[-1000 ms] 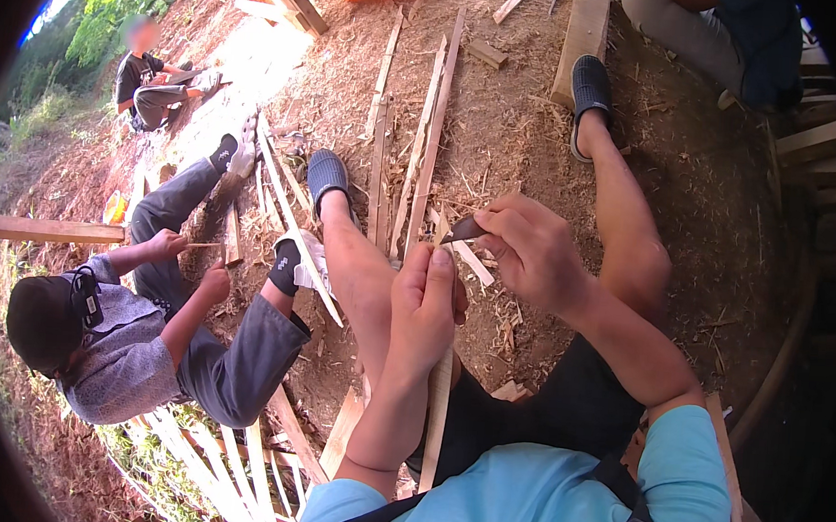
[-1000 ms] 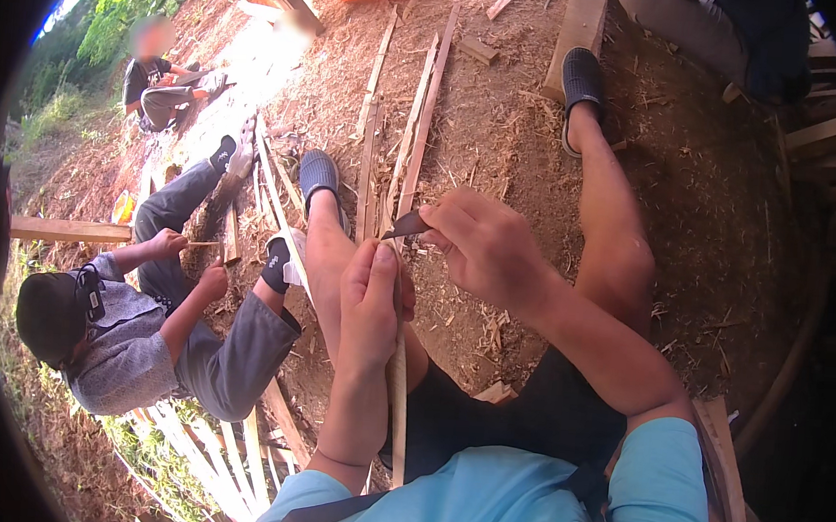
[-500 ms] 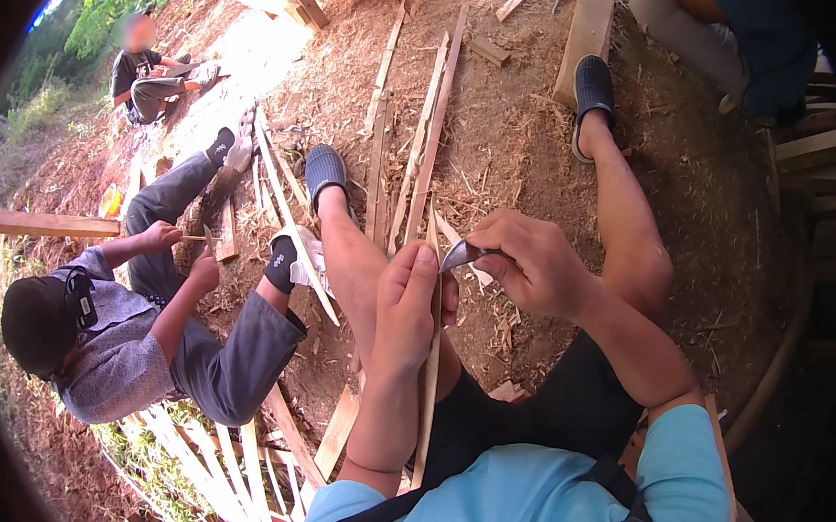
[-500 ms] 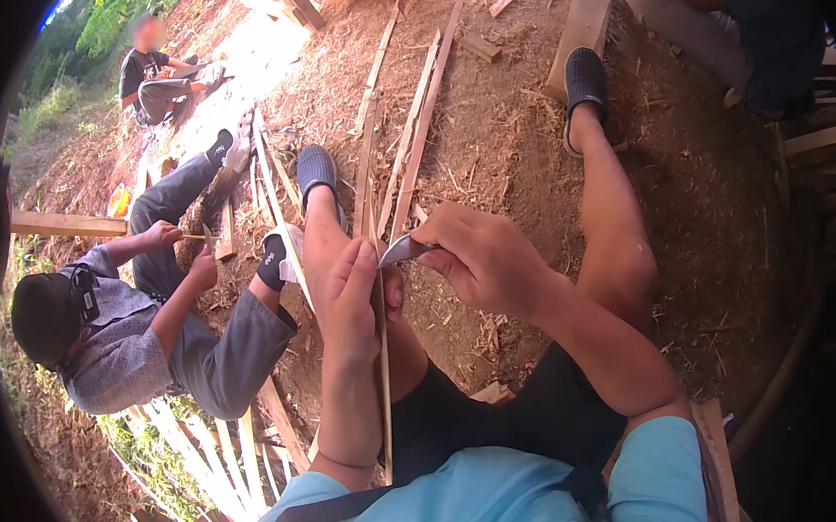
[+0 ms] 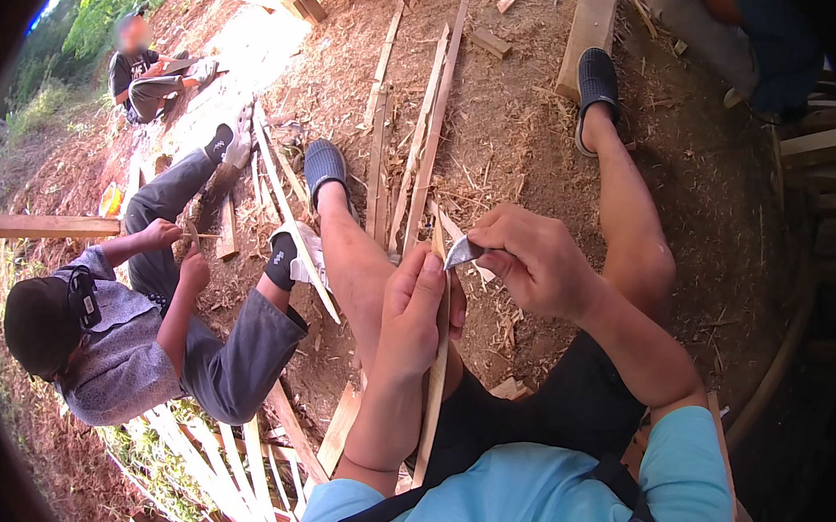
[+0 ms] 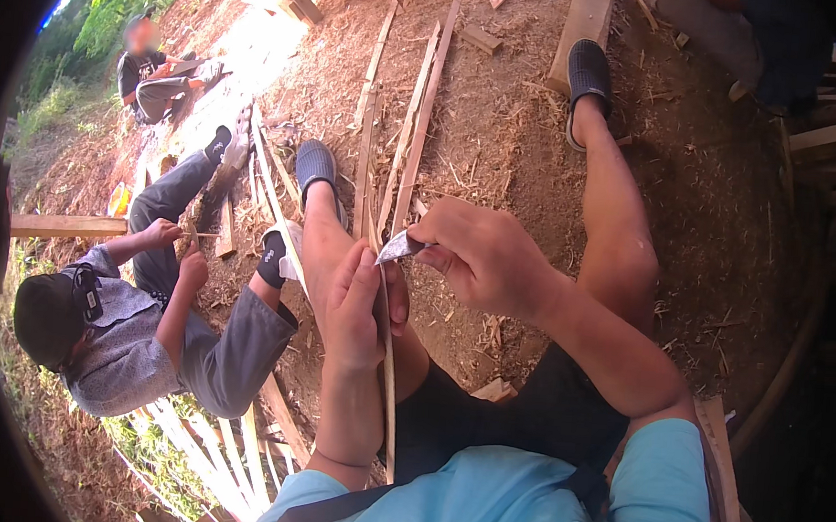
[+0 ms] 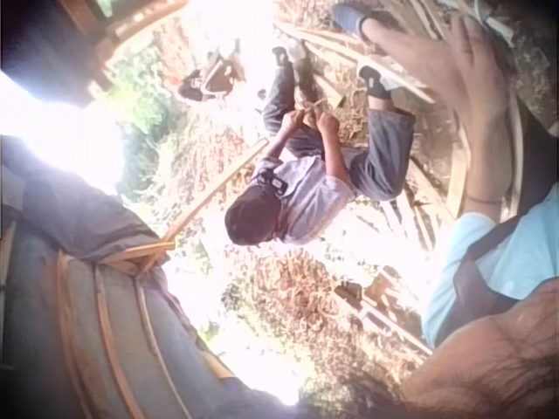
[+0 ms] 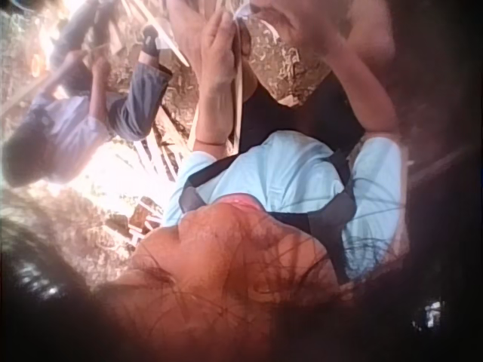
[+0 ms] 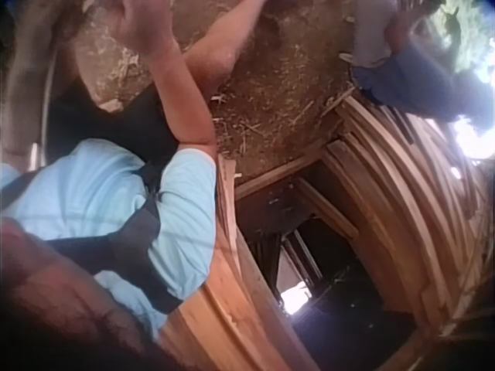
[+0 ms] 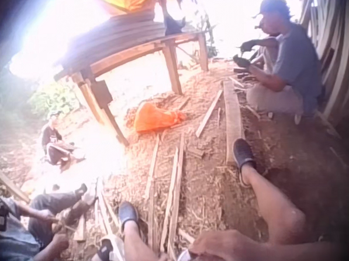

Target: The person sits on the ground and uses a knife to shave thin strips from a piece of wood. They hold the wood in their left hand and the knife in their right, repeatedly scraping the blade along the wood's surface to create shavings.

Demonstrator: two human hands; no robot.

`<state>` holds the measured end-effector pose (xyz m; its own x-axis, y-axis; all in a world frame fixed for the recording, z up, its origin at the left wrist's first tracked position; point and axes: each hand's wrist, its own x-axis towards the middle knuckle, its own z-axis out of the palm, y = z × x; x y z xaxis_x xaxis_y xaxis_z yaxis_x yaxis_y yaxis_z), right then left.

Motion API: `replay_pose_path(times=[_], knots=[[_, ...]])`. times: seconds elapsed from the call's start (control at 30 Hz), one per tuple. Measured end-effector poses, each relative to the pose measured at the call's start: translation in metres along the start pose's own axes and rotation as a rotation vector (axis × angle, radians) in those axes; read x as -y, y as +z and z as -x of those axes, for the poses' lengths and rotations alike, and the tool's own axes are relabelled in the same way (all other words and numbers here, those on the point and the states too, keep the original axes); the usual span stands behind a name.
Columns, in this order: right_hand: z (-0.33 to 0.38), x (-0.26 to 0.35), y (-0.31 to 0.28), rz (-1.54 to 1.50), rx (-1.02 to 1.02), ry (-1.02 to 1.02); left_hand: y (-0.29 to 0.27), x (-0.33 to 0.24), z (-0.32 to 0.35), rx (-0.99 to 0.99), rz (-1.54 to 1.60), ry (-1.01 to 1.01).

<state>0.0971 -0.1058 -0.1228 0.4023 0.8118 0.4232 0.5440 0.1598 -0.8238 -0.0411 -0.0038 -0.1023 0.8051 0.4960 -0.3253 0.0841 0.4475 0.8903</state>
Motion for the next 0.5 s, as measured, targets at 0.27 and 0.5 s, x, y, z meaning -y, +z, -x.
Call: replay_pose_path(times=[0.27, 0.5], knots=[[-0.001, 0.006, 0.003, 0.084, -0.068, 0.0, -0.001, 0.002, 0.001, 0.035, 0.006, 0.074], [0.001, 0.005, 0.011, 0.171, -0.211, -0.067, -0.003, 0.001, 0.001, 0.126, 0.125, 0.015]])
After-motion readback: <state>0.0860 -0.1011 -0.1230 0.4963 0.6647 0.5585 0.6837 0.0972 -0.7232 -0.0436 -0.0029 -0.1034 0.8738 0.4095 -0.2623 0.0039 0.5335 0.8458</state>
